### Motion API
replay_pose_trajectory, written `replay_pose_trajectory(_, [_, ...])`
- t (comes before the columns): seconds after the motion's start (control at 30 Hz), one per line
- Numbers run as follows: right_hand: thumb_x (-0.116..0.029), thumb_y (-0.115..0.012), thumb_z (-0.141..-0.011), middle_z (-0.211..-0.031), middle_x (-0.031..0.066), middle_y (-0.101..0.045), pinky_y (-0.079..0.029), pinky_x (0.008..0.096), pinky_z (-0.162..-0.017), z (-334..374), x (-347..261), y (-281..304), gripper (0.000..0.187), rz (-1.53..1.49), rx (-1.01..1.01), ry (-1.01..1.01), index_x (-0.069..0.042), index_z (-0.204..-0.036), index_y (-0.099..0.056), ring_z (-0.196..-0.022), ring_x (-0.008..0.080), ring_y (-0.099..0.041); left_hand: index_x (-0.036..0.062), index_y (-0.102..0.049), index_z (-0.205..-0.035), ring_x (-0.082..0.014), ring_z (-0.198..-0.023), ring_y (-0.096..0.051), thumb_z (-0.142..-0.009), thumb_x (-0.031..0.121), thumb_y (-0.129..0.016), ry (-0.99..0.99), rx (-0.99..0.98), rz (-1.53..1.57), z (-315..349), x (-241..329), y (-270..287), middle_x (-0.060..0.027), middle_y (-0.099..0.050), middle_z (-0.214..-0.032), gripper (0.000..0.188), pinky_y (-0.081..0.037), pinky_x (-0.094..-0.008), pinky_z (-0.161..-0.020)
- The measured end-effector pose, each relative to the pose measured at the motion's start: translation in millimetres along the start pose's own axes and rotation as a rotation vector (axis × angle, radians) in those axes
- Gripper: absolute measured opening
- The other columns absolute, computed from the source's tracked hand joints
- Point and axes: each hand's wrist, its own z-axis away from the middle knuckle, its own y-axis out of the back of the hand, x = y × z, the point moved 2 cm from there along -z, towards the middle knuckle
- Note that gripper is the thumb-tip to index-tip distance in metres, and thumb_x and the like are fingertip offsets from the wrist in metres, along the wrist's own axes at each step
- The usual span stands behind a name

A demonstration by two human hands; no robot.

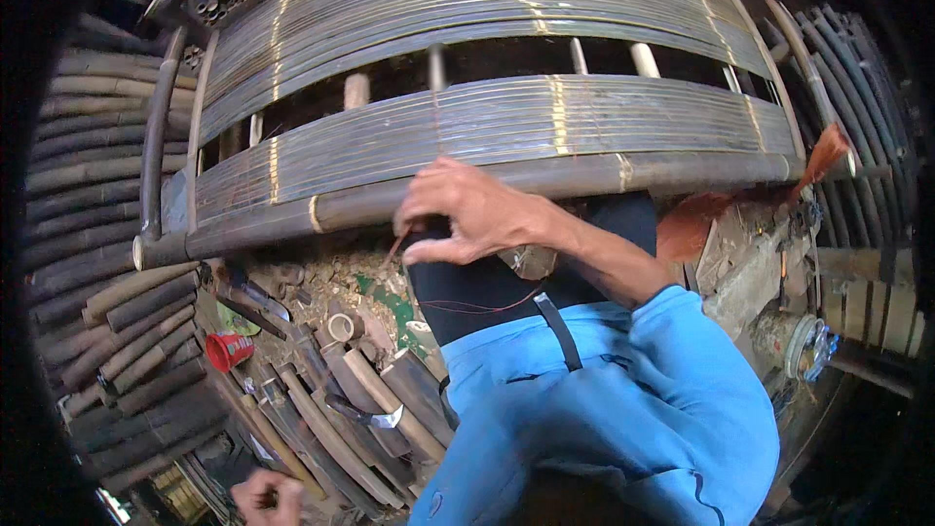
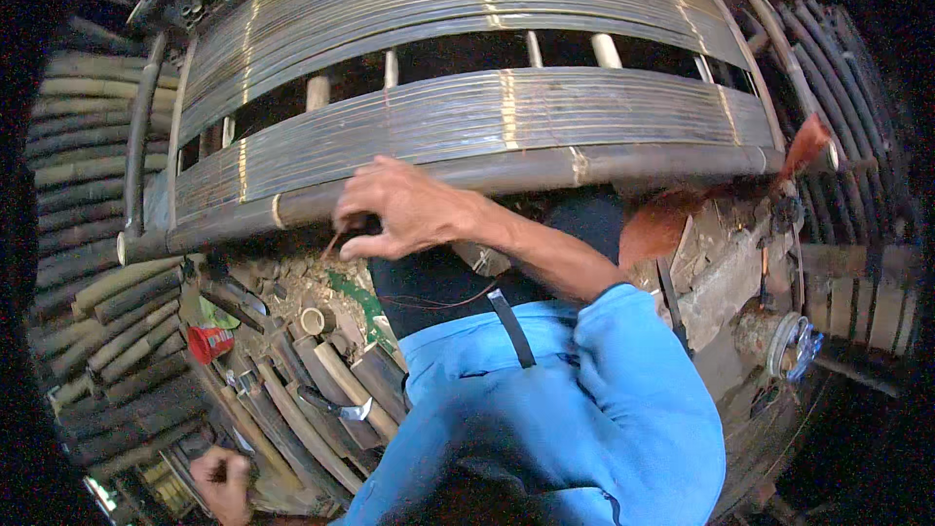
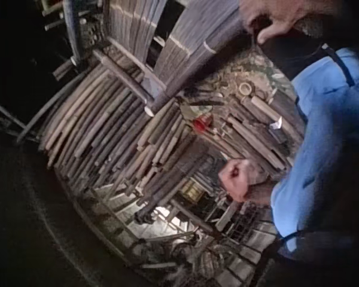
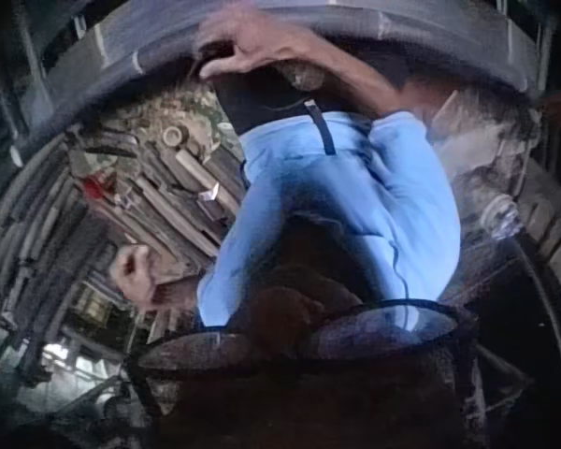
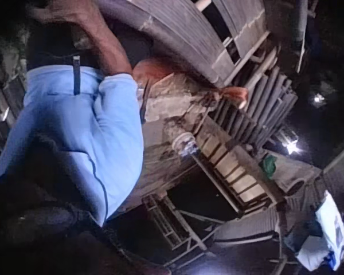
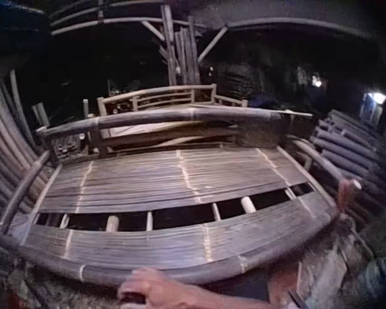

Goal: The person weaves thin cords through a bamboo frame to secure slats and uses a knife to trim the cord while standing and sitting on the large bamboo structure.

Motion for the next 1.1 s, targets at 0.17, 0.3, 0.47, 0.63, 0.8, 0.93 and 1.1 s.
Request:
replay_pose_trajectory(0.17, [-0.028,-0.080,-0.080,-0.109,0.0113,-0.067,-0.044,0.0470,-0.100,26.9,-6.0,24.3,0.040,0.179,0.311,0.027,-0.012,-0.115,-0.069,-0.110,0.0338,-0.061,0.0026,-0.073,-0.101,-0.0192,-0.081,-0.069,-0.095,0.035,-0.072,0.171,1.185,-0.638,-42.6,-31.9,15.5,-0.0105,-0.074,-0.097,0.033,-0.053,-0.0353,-0.069])
replay_pose_trajectory(0.3, [-0.017,-0.076,-0.086,-0.114,0.0123,-0.069,-0.049,0.0409,-0.098,99.8,41.3,89.0,0.034,0.331,0.324,-0.255,-0.009,-0.118,-0.070,-0.111,0.0303,-0.063,-0.0026,-0.072,-0.112,-0.0202,-0.095,-0.068,-0.092,0.016,-0.072,-0.068,0.828,-0.065,-137.4,48.8,-74.4,-0.0121,-0.074,-0.103,0.027,-0.053,-0.0333,-0.086])
replay_pose_trajectory(0.47, [-0.021,-0.077,-0.086,-0.104,0.0145,-0.072,-0.053,0.0398,-0.090,157.7,37.7,143.6,0.029,0.313,0.461,-0.514,-0.007,-0.111,-0.072,-0.098,0.0288,-0.068,-0.0080,-0.052,-0.141,-0.0389,-0.132,-0.054,-0.084,0.046,-0.079,-0.500,-0.026,-0.016,-260.9,176.9,-305.9,-0.0306,-0.054,-0.142,0.082,-0.040,-0.0426,-0.114])
replay_pose_trajectory(0.63, [-0.019,-0.079,-0.083,-0.111,0.0137,-0.071,-0.053,0.0384,-0.095,172.5,45.2,145.8,0.042,0.282,0.506,-0.532,-0.005,-0.121,-0.068,-0.105,0.0264,-0.068,-0.0018,-0.038,-0.150,-0.0180,-0.095,-0.066,-0.093,0.029,-0.076,-0.218,-0.565,0.676,-306.9,239.6,-425.2,-0.0210,-0.065,-0.124,0.075,-0.054,-0.0305,-0.075])
replay_pose_trajectory(0.8, [-0.032,-0.084,-0.080,-0.121,0.0136,-0.068,-0.047,0.0443,-0.105,148.1,25.6,135.7,0.074,0.009,0.262,-0.267,-0.009,-0.141,-0.049,-0.116,0.0300,-0.064,0.0026,-0.070,-0.109,-0.0047,-0.076,-0.055,-0.099,0.020,-0.067,-0.617,-0.609,0.449,-238.3,294.1,-317.3,0.0019,-0.066,-0.089,0.020,-0.045,-0.0214,-0.069])
replay_pose_trajectory(0.93, [-0.033,-0.085,-0.082,-0.098,0.0053,-0.067,-0.052,0.0354,-0.088,148.5,13.6,151.1,0.057,-0.607,-0.011,-0.508,-0.010,-0.125,-0.056,-0.096,0.0188,-0.064,0.0036,-0.076,-0.102,-0.0061,-0.069,-0.053,-0.095,0.019,-0.066,-0.549,-0.239,0.204,-247.4,294.4,-199.8,0.0015,-0.068,-0.083,0.020,-0.041,-0.0228,-0.062])
replay_pose_trajectory(1.1, [-0.030,-0.083,-0.084,-0.086,0.0080,-0.067,-0.049,0.0337,-0.076,147.4,66.4,214.6,0.027,-0.006,0.293,-0.377,-0.004,-0.081,-0.075,-0.084,0.0195,-0.062,0.0003,-0.075,-0.100,-0.0035,-0.052,-0.042,-0.093,0.027,-0.075,-0.359,0.186,0.353,-341.2,257.5,-85.4,0.0065,-0.052,-0.062,0.028,-0.029,-0.0237,-0.048])
